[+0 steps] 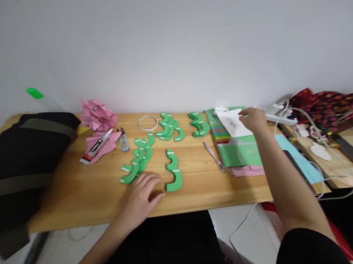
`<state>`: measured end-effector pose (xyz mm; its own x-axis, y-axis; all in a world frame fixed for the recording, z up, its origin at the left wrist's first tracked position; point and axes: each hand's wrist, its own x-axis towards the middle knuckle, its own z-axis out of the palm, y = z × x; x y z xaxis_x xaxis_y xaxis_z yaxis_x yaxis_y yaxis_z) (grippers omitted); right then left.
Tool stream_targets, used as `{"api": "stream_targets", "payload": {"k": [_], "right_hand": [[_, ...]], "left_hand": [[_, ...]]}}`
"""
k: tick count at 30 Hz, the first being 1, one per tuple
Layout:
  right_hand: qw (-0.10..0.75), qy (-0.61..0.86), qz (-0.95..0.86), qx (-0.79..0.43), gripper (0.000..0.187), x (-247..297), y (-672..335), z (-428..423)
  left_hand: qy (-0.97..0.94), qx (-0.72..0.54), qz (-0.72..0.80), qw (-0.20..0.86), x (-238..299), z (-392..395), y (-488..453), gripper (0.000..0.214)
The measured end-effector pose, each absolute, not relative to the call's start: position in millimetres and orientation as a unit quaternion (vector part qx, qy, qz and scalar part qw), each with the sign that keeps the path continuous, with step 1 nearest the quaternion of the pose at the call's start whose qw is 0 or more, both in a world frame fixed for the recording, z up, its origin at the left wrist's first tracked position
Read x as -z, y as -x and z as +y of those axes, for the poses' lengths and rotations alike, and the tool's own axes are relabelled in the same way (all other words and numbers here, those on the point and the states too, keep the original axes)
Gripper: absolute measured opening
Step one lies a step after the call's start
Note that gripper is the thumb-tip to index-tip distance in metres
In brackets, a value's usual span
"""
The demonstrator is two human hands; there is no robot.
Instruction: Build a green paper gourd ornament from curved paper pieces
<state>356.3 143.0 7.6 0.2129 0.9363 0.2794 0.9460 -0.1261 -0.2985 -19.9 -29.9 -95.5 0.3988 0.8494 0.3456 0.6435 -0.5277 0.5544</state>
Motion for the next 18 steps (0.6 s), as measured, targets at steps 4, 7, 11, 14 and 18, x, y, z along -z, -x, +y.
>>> {"api": "stream_targets", "payload": {"k": [4, 7, 11, 14, 18], "right_hand": [[0.207, 0.797, -0.565, -0.048, 0.025, -12.3, -327.3, 104.1], [0.223, 0.789, -0.562, -0.110, 0.026, 0.4, -299.6, 67.8], [0.260, 0.741, -0.586, -0.197, 0.018, 30.4, -265.8, 29.5], [0.317, 0.653, -0.647, -0.234, 0.018, 47.6, -248.9, 16.5], [0.333, 0.595, -0.683, -0.262, 0.022, 53.2, -233.2, 9.6]], "left_hand": [[-0.796, -0.297, 0.525, 0.052, 94.8, -28.6, 71.5, 0.024], [-0.792, -0.253, 0.554, 0.047, 95.6, -28.2, 106.1, 0.031], [-0.797, -0.216, 0.553, 0.108, 98.9, -24.0, 122.7, 0.034], [-0.800, -0.208, 0.549, 0.125, 100.2, -15.3, 121.3, 0.034], [-0.803, -0.227, 0.532, 0.142, 97.7, -2.6, 118.4, 0.020]]}}
